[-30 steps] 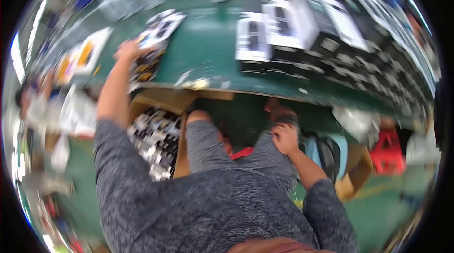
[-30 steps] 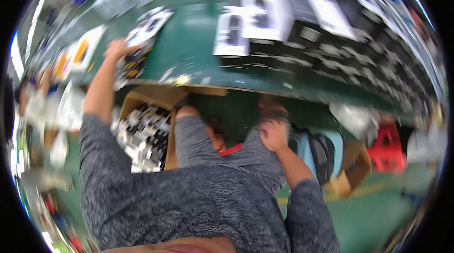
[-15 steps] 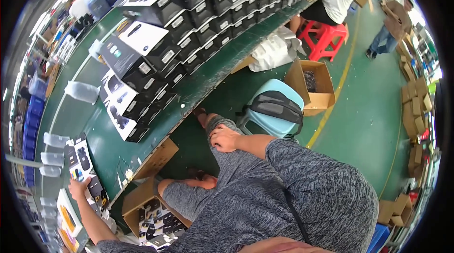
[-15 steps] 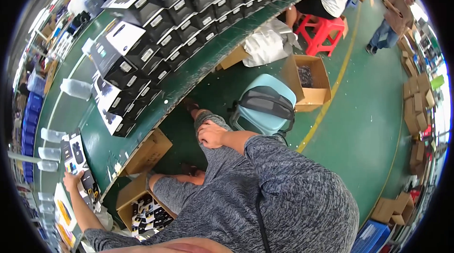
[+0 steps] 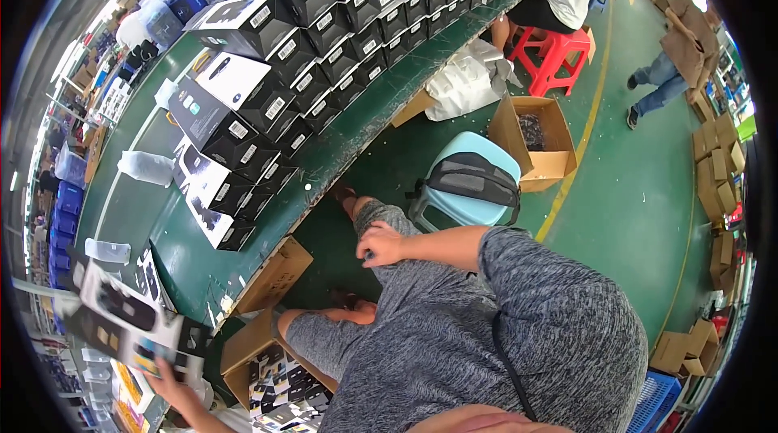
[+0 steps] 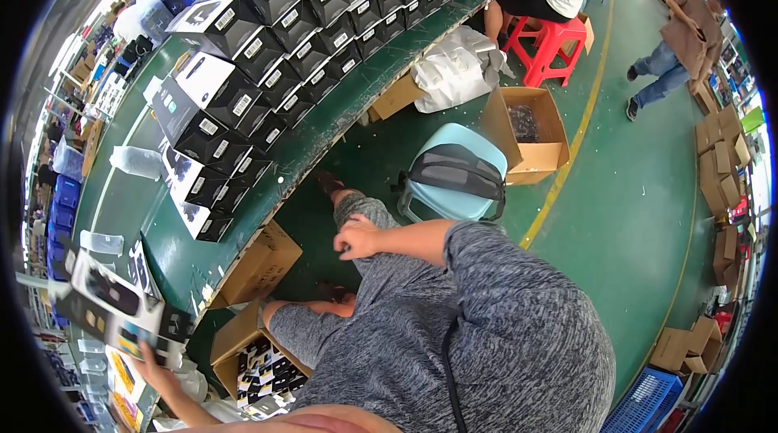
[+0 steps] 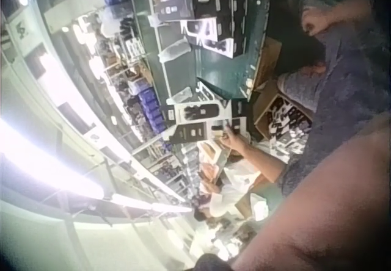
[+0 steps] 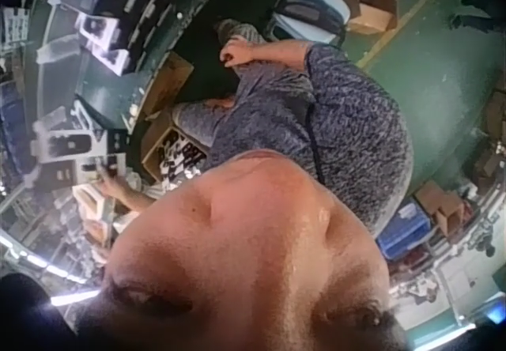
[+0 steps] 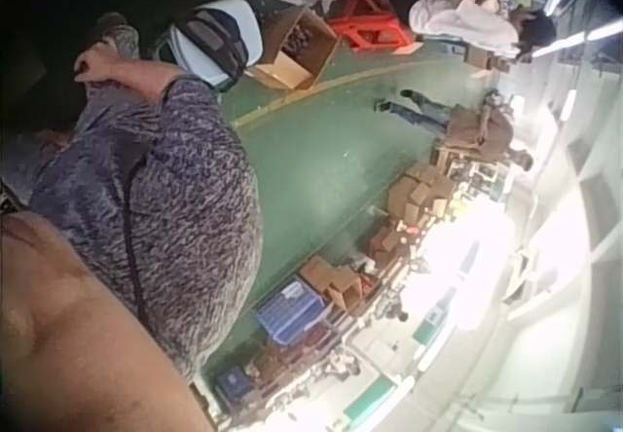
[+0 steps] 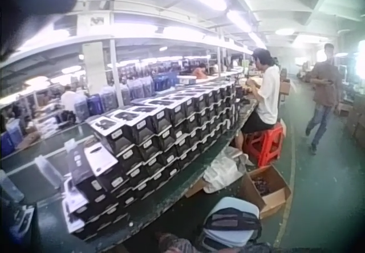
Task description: The person assembles electronic components into retail boxes by hand, then packages the retail boxes into larger cardboard shipping boxes.
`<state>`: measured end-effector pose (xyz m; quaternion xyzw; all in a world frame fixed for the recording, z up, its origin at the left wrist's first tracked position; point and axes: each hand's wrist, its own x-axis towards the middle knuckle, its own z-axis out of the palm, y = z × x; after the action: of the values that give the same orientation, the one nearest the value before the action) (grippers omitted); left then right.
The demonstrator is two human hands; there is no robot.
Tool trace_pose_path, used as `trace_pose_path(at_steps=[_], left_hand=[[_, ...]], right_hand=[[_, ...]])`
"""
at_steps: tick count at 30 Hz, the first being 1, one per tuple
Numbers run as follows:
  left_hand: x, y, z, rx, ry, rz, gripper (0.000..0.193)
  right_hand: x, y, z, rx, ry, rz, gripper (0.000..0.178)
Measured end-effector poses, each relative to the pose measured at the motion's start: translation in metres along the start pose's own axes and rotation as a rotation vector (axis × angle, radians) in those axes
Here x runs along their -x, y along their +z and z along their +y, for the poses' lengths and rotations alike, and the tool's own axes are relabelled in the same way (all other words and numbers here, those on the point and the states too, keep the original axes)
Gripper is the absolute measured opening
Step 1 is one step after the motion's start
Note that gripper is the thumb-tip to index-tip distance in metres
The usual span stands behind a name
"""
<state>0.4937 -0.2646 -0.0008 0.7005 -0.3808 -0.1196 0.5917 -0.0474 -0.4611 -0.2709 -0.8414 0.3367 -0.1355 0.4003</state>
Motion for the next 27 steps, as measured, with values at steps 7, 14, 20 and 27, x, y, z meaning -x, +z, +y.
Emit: trace_pose_path(at_steps=[7,14,20,27], left_hand=[[0.231,0.163,-0.003,0.152,-0.197,-0.356,0.018],[0.195,0.182,0.047,0.620,-0.110,-0.797,0.116],[0.166,0.233,0.082,0.965,-0.043,-0.920,0.084],[0.172,0.204,0.078,0.719,-0.237,-1.048,0.143]], right_hand=[[-0.007,-0.058,-0.213,-0.993,-0.275,-0.068,0.057],[-0.027,-0.050,-0.189,-1.013,-0.355,-0.310,0.050],[-0.036,-0.039,-0.183,-0.838,-0.323,-0.303,0.052],[-0.016,-0.121,-0.256,-0.211,-0.543,0.368,0.071]])
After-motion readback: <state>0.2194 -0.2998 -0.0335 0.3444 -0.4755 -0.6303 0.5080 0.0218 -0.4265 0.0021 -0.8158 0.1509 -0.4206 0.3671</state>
